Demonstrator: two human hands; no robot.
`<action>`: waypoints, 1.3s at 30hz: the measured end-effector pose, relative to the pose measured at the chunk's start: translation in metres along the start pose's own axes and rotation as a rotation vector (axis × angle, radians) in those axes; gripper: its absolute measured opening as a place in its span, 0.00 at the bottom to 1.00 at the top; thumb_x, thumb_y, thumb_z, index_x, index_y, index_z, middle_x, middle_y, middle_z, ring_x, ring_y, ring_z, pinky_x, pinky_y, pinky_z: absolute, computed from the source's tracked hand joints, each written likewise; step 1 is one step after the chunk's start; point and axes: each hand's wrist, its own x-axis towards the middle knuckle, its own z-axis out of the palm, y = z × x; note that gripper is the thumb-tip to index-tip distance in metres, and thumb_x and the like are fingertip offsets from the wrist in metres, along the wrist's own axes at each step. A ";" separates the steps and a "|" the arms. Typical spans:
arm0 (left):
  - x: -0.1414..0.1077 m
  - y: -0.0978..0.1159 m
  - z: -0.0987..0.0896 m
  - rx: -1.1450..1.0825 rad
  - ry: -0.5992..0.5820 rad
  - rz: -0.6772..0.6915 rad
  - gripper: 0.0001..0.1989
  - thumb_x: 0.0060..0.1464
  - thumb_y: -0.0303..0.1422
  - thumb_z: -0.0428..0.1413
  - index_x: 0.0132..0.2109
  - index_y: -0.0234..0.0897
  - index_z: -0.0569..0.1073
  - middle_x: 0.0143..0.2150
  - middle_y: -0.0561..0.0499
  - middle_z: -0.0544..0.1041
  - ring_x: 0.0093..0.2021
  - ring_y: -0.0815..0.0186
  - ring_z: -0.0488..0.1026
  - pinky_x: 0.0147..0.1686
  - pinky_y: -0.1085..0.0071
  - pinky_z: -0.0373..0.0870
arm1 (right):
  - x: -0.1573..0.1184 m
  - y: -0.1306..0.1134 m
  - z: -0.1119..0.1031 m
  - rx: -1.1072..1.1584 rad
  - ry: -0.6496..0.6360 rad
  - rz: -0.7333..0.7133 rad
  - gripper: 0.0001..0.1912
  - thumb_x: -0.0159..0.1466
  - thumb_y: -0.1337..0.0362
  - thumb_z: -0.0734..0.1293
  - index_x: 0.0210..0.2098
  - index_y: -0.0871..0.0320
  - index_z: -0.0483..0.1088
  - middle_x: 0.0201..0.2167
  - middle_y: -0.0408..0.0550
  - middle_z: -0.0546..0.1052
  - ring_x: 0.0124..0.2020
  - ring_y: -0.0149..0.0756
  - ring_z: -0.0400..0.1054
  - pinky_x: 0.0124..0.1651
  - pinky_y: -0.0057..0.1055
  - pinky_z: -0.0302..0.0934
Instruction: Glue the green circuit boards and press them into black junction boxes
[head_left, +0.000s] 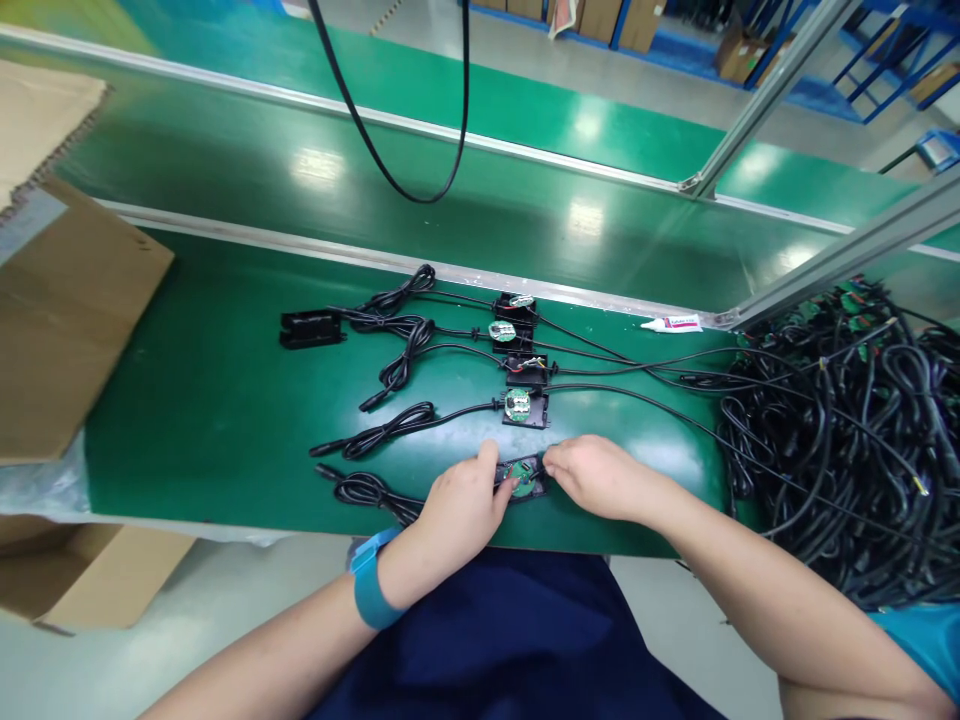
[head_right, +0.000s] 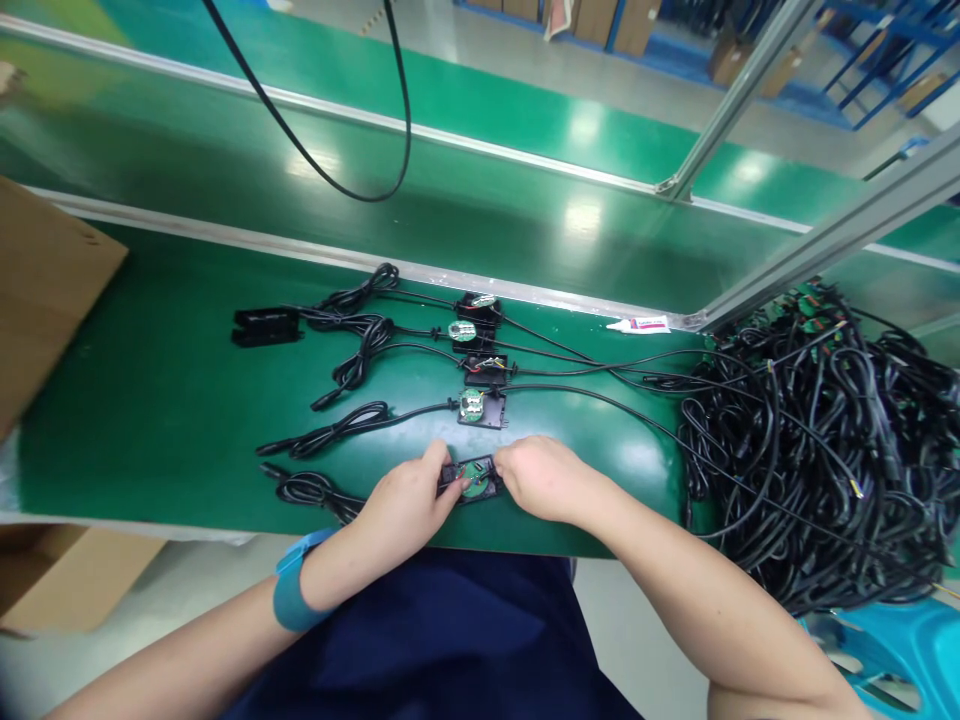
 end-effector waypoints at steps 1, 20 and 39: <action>0.000 0.000 0.000 -0.009 -0.002 -0.001 0.10 0.64 0.34 0.54 0.49 0.36 0.64 0.34 0.45 0.79 0.36 0.54 0.79 0.31 0.66 0.66 | 0.001 -0.001 -0.001 0.001 -0.011 0.011 0.14 0.70 0.68 0.60 0.30 0.58 0.71 0.27 0.46 0.76 0.27 0.31 0.64 0.32 0.30 0.46; 0.010 -0.001 -0.006 -0.064 -0.101 0.020 0.11 0.63 0.33 0.56 0.48 0.35 0.63 0.38 0.44 0.79 0.41 0.53 0.78 0.36 0.65 0.68 | 0.031 -0.016 -0.023 -0.023 -0.356 0.292 0.11 0.62 0.69 0.62 0.33 0.60 0.77 0.32 0.54 0.80 0.31 0.38 0.72 0.29 0.30 0.53; 0.009 -0.004 -0.001 -0.139 -0.045 0.043 0.08 0.62 0.32 0.55 0.46 0.36 0.64 0.37 0.45 0.79 0.37 0.56 0.78 0.34 0.66 0.67 | -0.023 -0.001 0.071 -0.205 0.448 -0.254 0.16 0.72 0.68 0.59 0.53 0.59 0.74 0.63 0.64 0.66 0.60 0.50 0.62 0.52 0.45 0.68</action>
